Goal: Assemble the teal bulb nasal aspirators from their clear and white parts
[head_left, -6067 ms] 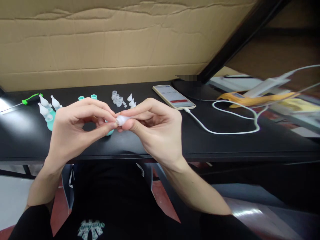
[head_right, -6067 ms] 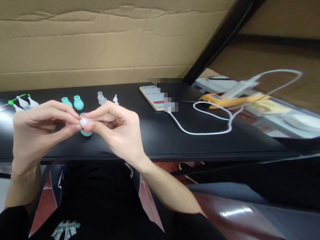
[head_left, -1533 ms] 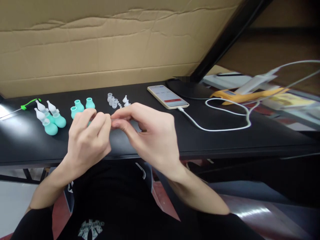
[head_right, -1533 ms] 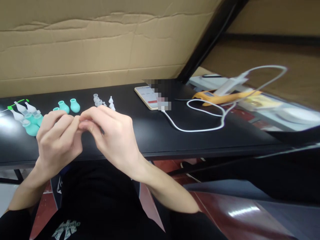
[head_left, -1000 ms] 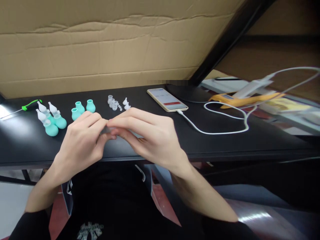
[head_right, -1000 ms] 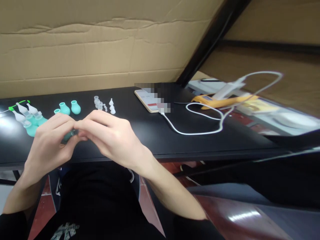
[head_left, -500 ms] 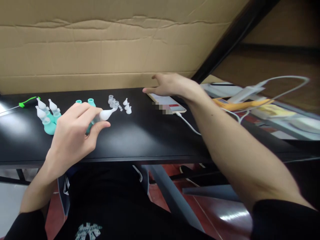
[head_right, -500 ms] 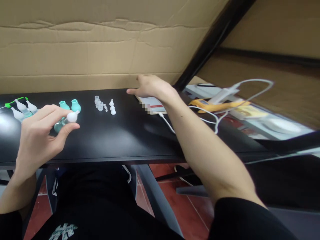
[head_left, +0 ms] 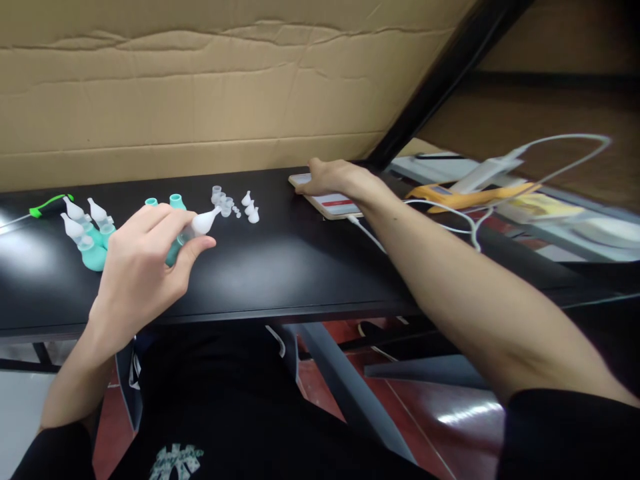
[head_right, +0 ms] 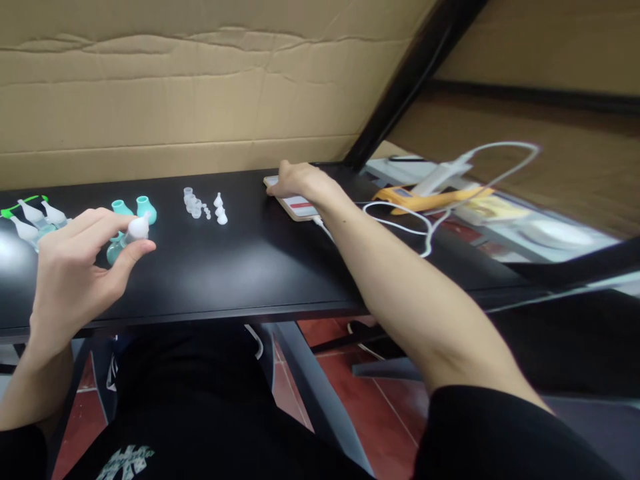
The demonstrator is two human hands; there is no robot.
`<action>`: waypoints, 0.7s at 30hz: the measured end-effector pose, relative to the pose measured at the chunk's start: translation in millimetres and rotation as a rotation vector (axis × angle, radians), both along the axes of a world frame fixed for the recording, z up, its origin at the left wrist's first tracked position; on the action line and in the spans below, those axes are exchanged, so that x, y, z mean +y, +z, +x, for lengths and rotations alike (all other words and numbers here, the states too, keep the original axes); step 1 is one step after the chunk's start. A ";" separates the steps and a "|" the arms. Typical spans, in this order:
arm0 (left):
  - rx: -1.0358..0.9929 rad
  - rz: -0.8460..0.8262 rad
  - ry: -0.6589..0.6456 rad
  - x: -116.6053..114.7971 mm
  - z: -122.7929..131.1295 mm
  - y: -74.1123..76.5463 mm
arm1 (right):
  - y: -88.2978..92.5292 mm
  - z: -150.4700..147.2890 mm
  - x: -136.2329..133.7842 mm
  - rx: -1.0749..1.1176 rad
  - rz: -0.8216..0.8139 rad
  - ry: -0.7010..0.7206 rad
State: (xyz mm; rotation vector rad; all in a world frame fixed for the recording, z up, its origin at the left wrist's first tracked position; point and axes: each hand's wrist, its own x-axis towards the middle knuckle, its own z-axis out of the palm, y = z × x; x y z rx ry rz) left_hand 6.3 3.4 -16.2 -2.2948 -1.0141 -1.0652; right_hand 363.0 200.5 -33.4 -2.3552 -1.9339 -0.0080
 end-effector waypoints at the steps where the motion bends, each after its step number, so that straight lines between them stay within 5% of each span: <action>1: 0.000 -0.003 0.006 -0.6 0.3 0.3 | 0.9 -3.9 -1.6 0.008 -0.035 -0.044; 5: -0.002 0.010 0.001 -0.9 0.5 1.0 | 4.2 -18.2 -8.4 0.079 -0.077 -0.168; 21: -0.005 0.019 -0.007 1.3 0.8 0.1 | 10.0 -27.1 -20.4 0.176 -0.062 -0.198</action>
